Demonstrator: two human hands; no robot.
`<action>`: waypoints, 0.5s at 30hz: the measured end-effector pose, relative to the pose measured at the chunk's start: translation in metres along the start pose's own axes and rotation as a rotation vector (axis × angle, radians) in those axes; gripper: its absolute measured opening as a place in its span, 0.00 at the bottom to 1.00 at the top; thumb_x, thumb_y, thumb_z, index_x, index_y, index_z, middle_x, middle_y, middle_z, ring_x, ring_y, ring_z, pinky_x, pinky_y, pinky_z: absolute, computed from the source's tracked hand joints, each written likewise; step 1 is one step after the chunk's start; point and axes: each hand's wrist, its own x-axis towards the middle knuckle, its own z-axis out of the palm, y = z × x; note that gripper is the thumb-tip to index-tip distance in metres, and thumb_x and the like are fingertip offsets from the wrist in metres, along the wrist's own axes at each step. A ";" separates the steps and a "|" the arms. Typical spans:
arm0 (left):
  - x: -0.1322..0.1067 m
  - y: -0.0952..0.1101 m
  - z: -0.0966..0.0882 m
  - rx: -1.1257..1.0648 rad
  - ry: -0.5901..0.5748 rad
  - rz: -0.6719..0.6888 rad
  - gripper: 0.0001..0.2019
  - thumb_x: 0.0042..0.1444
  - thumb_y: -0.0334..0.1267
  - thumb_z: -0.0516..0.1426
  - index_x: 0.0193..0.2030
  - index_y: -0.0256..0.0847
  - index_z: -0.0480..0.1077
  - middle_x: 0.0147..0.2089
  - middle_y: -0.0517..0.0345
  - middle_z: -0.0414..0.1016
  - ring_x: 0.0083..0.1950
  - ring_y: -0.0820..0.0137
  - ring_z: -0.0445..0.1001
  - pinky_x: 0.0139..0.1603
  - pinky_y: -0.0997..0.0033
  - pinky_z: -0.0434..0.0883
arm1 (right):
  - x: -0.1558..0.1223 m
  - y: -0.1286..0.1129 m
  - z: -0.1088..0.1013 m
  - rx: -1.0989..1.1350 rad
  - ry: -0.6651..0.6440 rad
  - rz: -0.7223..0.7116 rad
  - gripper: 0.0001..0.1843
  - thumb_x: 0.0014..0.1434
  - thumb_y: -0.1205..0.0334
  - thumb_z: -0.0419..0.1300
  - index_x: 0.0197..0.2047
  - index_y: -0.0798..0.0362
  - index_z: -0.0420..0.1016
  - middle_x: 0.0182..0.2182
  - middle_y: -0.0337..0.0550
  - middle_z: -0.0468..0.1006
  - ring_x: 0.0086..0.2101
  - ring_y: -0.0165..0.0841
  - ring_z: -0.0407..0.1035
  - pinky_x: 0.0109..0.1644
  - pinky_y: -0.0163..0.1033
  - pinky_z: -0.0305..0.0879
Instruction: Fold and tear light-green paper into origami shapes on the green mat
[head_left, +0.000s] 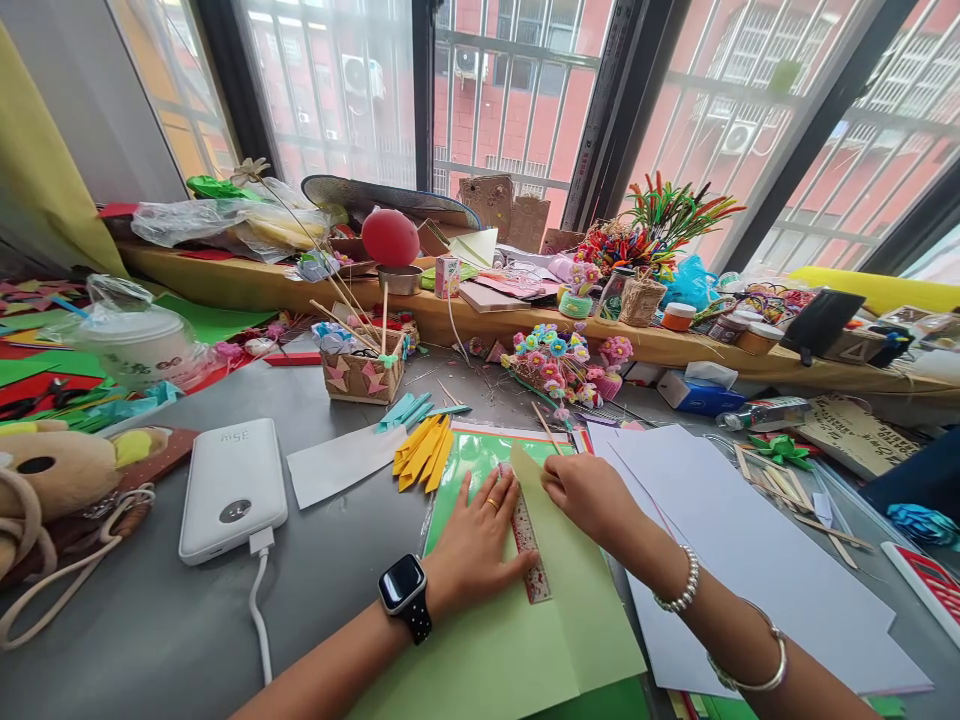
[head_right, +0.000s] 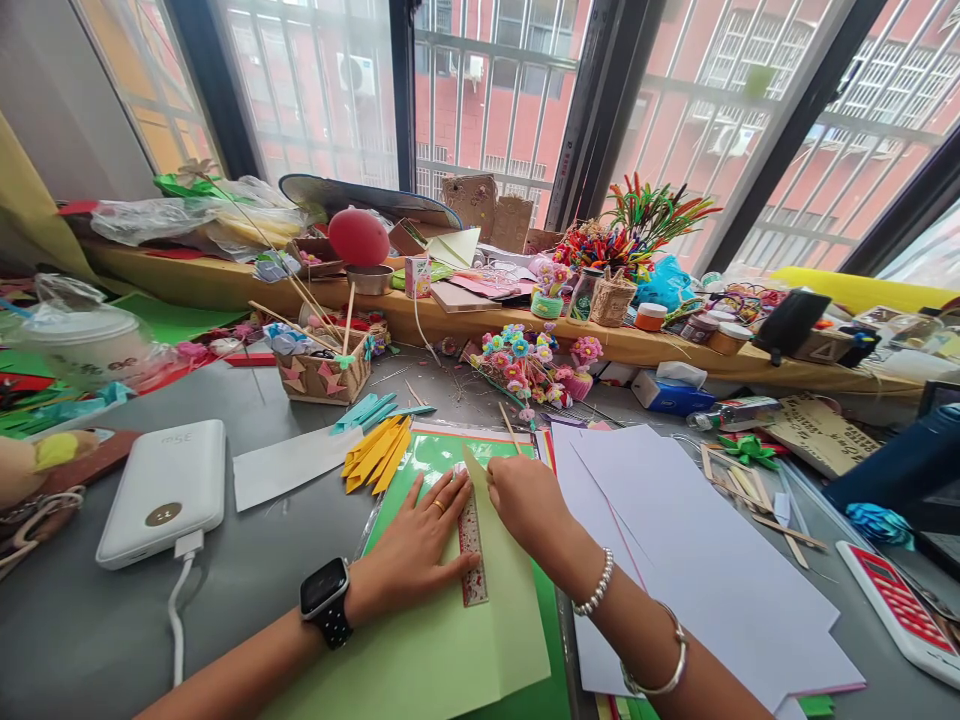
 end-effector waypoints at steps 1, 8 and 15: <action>0.000 0.000 0.000 -0.002 0.003 0.000 0.38 0.50 0.60 0.35 0.62 0.34 0.37 0.64 0.46 0.38 0.64 0.58 0.34 0.59 0.47 0.34 | 0.001 -0.001 0.001 -0.004 0.005 -0.010 0.09 0.51 0.69 0.50 0.24 0.54 0.69 0.23 0.41 0.75 0.25 0.30 0.67 0.24 0.32 0.46; -0.001 0.000 0.002 -0.020 0.078 0.012 0.35 0.51 0.57 0.40 0.61 0.36 0.42 0.62 0.47 0.47 0.63 0.57 0.40 0.59 0.46 0.37 | 0.002 -0.022 -0.001 -0.104 -0.022 -0.137 0.09 0.51 0.72 0.50 0.25 0.57 0.70 0.25 0.47 0.76 0.25 0.32 0.69 0.23 0.34 0.48; -0.003 0.002 0.005 -0.050 0.167 0.021 0.28 0.52 0.53 0.44 0.58 0.42 0.51 0.57 0.50 0.59 0.59 0.57 0.51 0.60 0.47 0.37 | -0.007 -0.035 -0.004 -0.130 -0.055 -0.208 0.08 0.46 0.76 0.52 0.27 0.58 0.70 0.26 0.47 0.75 0.26 0.33 0.69 0.23 0.33 0.51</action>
